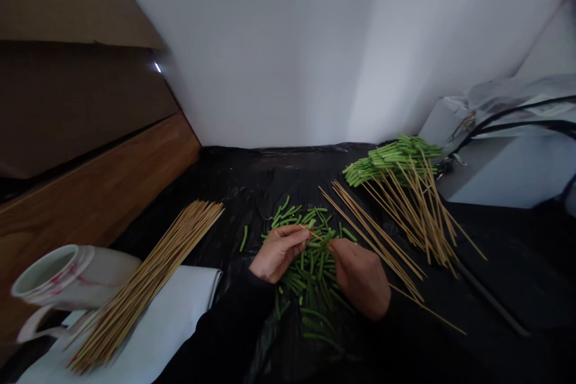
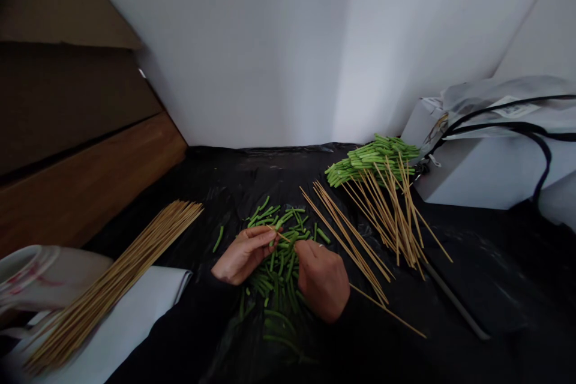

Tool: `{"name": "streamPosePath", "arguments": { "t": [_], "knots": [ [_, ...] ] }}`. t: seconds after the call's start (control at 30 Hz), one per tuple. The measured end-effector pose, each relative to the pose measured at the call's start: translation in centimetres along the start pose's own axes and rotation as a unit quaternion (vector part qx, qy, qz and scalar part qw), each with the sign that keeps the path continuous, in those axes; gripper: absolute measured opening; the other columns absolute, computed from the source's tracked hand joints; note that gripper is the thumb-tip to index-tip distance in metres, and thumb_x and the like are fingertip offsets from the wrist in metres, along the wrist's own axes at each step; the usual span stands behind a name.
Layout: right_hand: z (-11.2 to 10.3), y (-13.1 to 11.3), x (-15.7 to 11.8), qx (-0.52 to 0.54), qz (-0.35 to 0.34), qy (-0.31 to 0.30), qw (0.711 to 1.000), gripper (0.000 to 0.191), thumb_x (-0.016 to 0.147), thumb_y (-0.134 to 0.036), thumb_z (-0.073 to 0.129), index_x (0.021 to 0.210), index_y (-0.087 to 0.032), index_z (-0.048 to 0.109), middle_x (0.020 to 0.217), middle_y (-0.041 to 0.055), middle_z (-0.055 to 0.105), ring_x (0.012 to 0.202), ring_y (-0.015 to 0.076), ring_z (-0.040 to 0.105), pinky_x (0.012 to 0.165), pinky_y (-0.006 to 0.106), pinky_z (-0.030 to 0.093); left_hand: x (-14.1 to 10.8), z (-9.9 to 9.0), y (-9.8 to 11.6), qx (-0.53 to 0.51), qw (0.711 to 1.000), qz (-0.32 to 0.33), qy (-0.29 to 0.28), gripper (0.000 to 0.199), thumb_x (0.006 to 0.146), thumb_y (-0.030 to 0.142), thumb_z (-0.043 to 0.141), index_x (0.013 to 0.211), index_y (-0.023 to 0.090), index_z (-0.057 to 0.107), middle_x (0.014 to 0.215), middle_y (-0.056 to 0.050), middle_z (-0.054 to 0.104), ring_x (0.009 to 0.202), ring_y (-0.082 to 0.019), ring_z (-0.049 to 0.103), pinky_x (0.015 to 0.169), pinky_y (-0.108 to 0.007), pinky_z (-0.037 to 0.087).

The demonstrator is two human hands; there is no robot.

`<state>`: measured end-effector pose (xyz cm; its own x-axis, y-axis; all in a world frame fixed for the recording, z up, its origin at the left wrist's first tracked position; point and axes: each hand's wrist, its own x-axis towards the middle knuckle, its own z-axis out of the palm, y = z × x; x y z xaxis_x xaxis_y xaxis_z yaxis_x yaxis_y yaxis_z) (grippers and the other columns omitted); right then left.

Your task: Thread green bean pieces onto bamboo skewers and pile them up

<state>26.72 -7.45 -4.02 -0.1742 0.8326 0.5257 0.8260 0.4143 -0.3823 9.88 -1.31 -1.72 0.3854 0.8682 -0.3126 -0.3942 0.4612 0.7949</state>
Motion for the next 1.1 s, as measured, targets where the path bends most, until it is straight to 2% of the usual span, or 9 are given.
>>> {"name": "streamPosePath", "arguments": {
  "t": [0.17,0.4,0.67,0.97,1.1],
  "knots": [
    [-0.1,-0.1,0.1,0.027,0.023,-0.034,0.999,0.02,0.088,-0.009,0.039,0.087,-0.017,0.057,0.075,0.0013,0.06,0.07,0.0131,0.058,0.067,0.025,0.036,-0.1,0.1,0.0,0.009,1.0,-0.002,0.003,0.02,0.06,0.02,0.083,0.074,0.01,0.073,0.074,-0.004,0.071,0.071,-0.01,0.062,0.072,-0.021,0.046],
    [0.0,-0.2,0.0,-0.037,-0.01,0.006,0.999,0.022,0.09,-0.011,0.037,0.085,-0.017,0.058,0.07,0.0016,0.057,0.066,0.0141,0.056,0.064,0.027,0.034,-0.2,0.1,-0.1,0.022,1.0,0.004,-0.006,0.018,0.062,0.021,0.082,0.074,0.011,0.073,0.074,-0.004,0.071,0.071,-0.01,0.063,0.072,-0.02,0.045],
    [0.2,-0.3,0.0,-0.012,0.011,-0.003,1.0,0.022,0.089,-0.01,0.038,0.079,-0.018,0.055,0.069,0.0014,0.057,0.067,0.0132,0.056,0.064,0.025,0.034,-0.1,0.1,-0.2,0.027,1.0,0.001,-0.012,0.019,0.061,0.022,0.082,0.074,0.012,0.074,0.073,-0.003,0.071,0.071,-0.01,0.062,0.072,-0.021,0.045],
    [0.4,-0.7,0.4,-0.002,0.009,-0.015,1.0,0.021,0.09,-0.012,0.038,0.081,-0.018,0.056,0.072,0.0016,0.059,0.069,0.0132,0.058,0.066,0.025,0.036,-0.2,0.5,-1.1,0.091,0.996,-0.002,-0.004,0.019,0.061,0.026,0.082,0.069,0.011,0.073,0.064,-0.002,0.066,0.06,-0.009,0.055,0.062,-0.022,0.04],
    [0.1,-0.1,0.6,-0.012,0.014,-0.009,1.0,0.02,0.091,-0.013,0.039,0.086,-0.018,0.058,0.076,0.002,0.062,0.071,0.0134,0.06,0.067,0.025,0.038,-0.1,0.2,-0.7,0.1,0.995,0.025,-0.012,0.022,0.063,0.027,0.081,0.079,0.013,0.075,0.076,-0.005,0.07,0.067,-0.011,0.058,0.068,-0.023,0.043]
  ]
}}
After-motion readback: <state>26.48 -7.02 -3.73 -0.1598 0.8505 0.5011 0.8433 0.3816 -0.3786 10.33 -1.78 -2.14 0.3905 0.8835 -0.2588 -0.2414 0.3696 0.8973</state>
